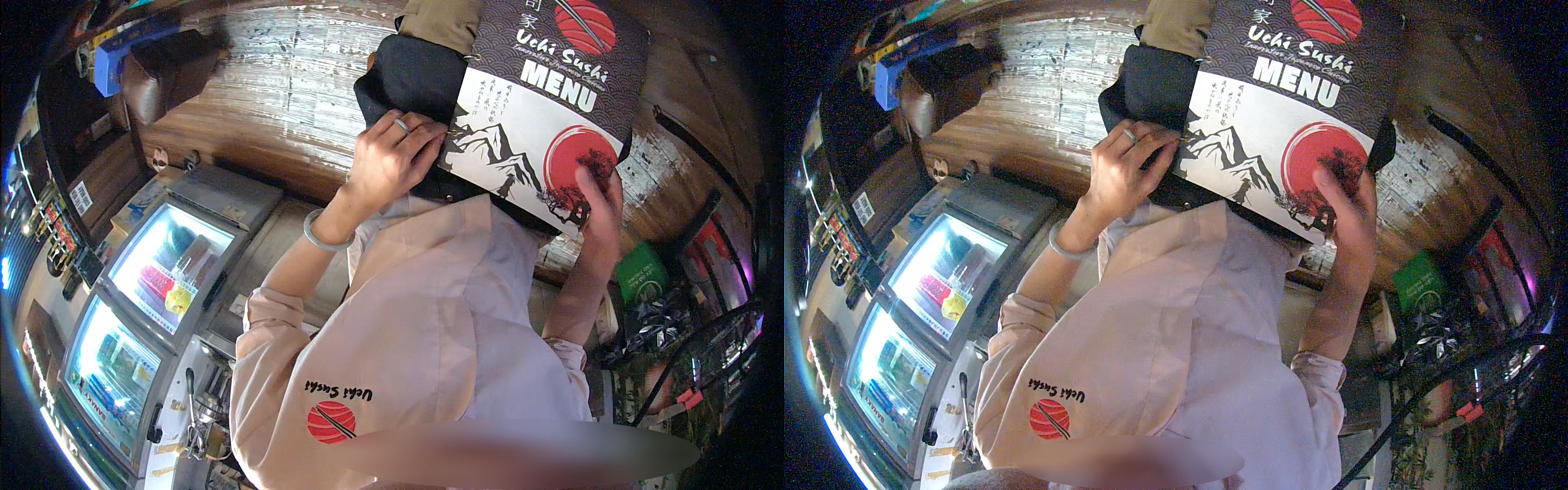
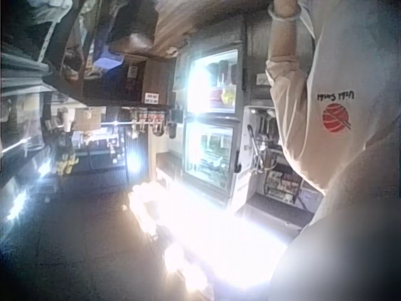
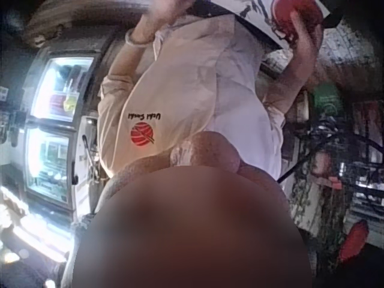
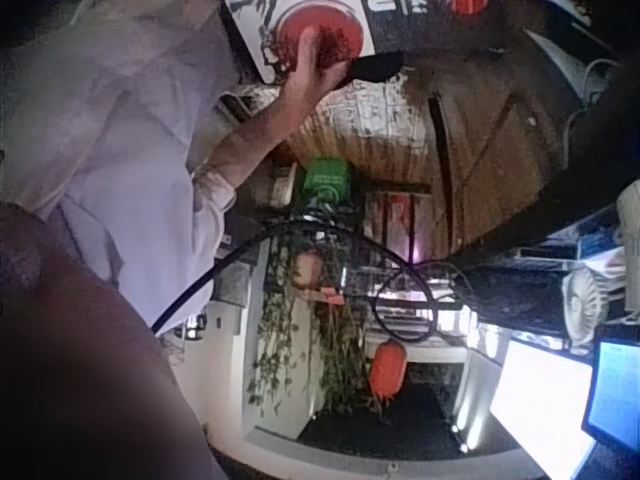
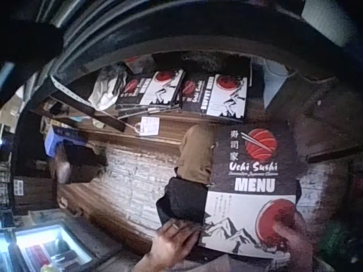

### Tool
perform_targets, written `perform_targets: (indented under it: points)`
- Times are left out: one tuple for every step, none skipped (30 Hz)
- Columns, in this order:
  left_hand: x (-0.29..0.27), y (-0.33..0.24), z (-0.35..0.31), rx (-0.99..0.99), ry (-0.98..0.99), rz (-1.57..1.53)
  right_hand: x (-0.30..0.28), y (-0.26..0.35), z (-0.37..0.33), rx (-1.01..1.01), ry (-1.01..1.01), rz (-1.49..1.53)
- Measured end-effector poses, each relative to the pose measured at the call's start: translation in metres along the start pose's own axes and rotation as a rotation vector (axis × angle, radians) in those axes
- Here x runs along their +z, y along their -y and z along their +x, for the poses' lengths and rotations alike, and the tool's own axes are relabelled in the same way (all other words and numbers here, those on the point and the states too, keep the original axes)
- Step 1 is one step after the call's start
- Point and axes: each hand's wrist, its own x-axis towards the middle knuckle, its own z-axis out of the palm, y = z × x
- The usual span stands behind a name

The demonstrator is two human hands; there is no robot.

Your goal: The person repairs a restaurant menu binder by inserting a white plastic strip into the metal ring mechanism. They open and close the menu, align the strip with the rings, and secure it in place. The task is performed at a counter with other menus and equipment visible.

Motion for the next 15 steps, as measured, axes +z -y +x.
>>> perform_targets:
  points:
    - [-0.001,0.001,0.002,0.024,0.014,0.004,0.0,-0.004,0.004,0.014,0.009,0.017]
    - [-0.003,0.002,0.005,0.048,0.027,0.007,0.0,-0.003,0.004,0.023,0.002,0.021]
    - [-0.005,0.005,0.007,0.068,0.041,0.013,0.001,-0.002,0.003,0.035,-0.002,0.024]
    - [-0.006,0.009,0.009,0.134,0.056,0.011,0.001,-0.001,0.003,0.047,-0.006,0.027]
    - [-0.006,0.014,0.013,0.2,0.071,0.01,0.001,0.001,0.002,0.036,0.002,0.025]
    - [-0.007,0.017,0.014,0.269,0.087,0.005,0.001,0.005,0.0,0.026,0.005,0.022]
    - [-0.009,0.019,0.013,0.275,0.095,-0.004,0.001,0.007,-0.001,0.015,0.008,0.021]
    - [-0.011,0.019,0.012,0.282,0.103,-0.014,0.0,0.01,0.001,0.018,0.014,0.03]
    - [-0.013,0.019,0.012,0.291,0.111,-0.033,-0.001,0.013,0.002,0.021,0.011,0.035]
    - [-0.014,0.016,0.011,0.271,0.076,-0.085,-0.003,0.014,0.003,0.024,0.008,0.04]
    - [-0.016,0.013,0.011,0.251,0.041,-0.139,-0.007,0.011,0.006,0.043,0.007,0.052]
    - [-0.018,0.007,0.01,0.229,0.005,-0.177,-0.01,0.007,0.011,0.023,0.023,0.065]
    - [-0.015,0.003,0.005,0.181,-0.037,-0.266,-0.011,0.003,0.015,0.002,0.038,0.077]
    - [-0.013,-0.004,0.004,0.124,-0.084,-0.316,-0.012,0.0,0.018,-0.018,0.054,0.089]
    - [-0.011,-0.009,0.003,0.068,-0.128,-0.371,-0.01,-0.001,0.018,-0.022,0.076,0.087]
